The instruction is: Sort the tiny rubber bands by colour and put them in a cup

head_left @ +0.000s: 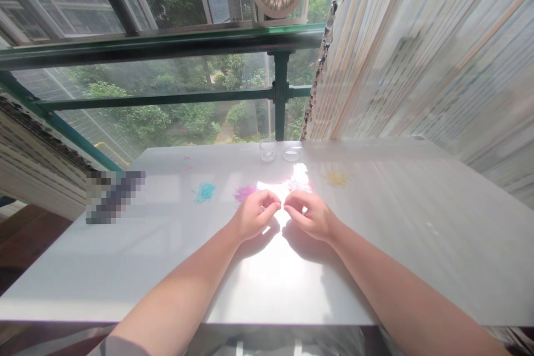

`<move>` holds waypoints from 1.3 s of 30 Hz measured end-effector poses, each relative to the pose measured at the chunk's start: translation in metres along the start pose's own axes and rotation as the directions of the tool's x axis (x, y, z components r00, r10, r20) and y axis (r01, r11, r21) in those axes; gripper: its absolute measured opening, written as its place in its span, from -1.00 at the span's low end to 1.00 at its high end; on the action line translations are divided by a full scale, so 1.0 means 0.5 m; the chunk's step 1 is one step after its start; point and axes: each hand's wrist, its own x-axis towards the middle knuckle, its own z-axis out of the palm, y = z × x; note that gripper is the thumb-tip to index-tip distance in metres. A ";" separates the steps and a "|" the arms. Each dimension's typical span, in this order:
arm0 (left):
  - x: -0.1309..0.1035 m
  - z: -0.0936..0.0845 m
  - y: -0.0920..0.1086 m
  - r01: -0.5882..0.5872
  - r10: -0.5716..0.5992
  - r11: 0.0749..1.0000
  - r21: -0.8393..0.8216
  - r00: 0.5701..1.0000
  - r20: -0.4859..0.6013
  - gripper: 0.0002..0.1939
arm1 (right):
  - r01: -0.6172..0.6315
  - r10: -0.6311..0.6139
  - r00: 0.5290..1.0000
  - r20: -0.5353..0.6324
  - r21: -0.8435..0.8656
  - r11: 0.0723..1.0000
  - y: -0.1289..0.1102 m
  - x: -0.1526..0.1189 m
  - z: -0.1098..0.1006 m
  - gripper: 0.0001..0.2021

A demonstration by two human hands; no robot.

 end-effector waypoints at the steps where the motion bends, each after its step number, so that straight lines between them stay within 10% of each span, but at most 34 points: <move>1: 0.000 0.000 -0.001 -0.003 0.003 1.000 -0.003 1.000 0.003 -0.88 | 0.008 -0.008 1.000 -0.007 0.001 1.000 0.001 0.000 -0.001 -0.89; 13: -0.002 -0.008 -0.002 0.051 -0.050 0.999 -0.011 0.999 0.003 -0.86 | -0.022 0.021 0.999 -0.028 -0.043 0.999 0.012 0.004 -0.014 -0.85; 23: -0.001 -0.020 -0.005 0.112 -0.110 0.994 0.022 0.992 -0.058 -0.85 | -0.350 0.221 0.924 -0.313 -0.456 0.818 0.096 0.021 -0.052 -0.85; 39: 0.000 -0.027 -0.003 0.092 -0.091 0.995 0.033 0.995 -0.045 -0.84 | -0.302 0.178 0.950 -0.257 -0.604 0.738 0.110 0.025 -0.053 -0.77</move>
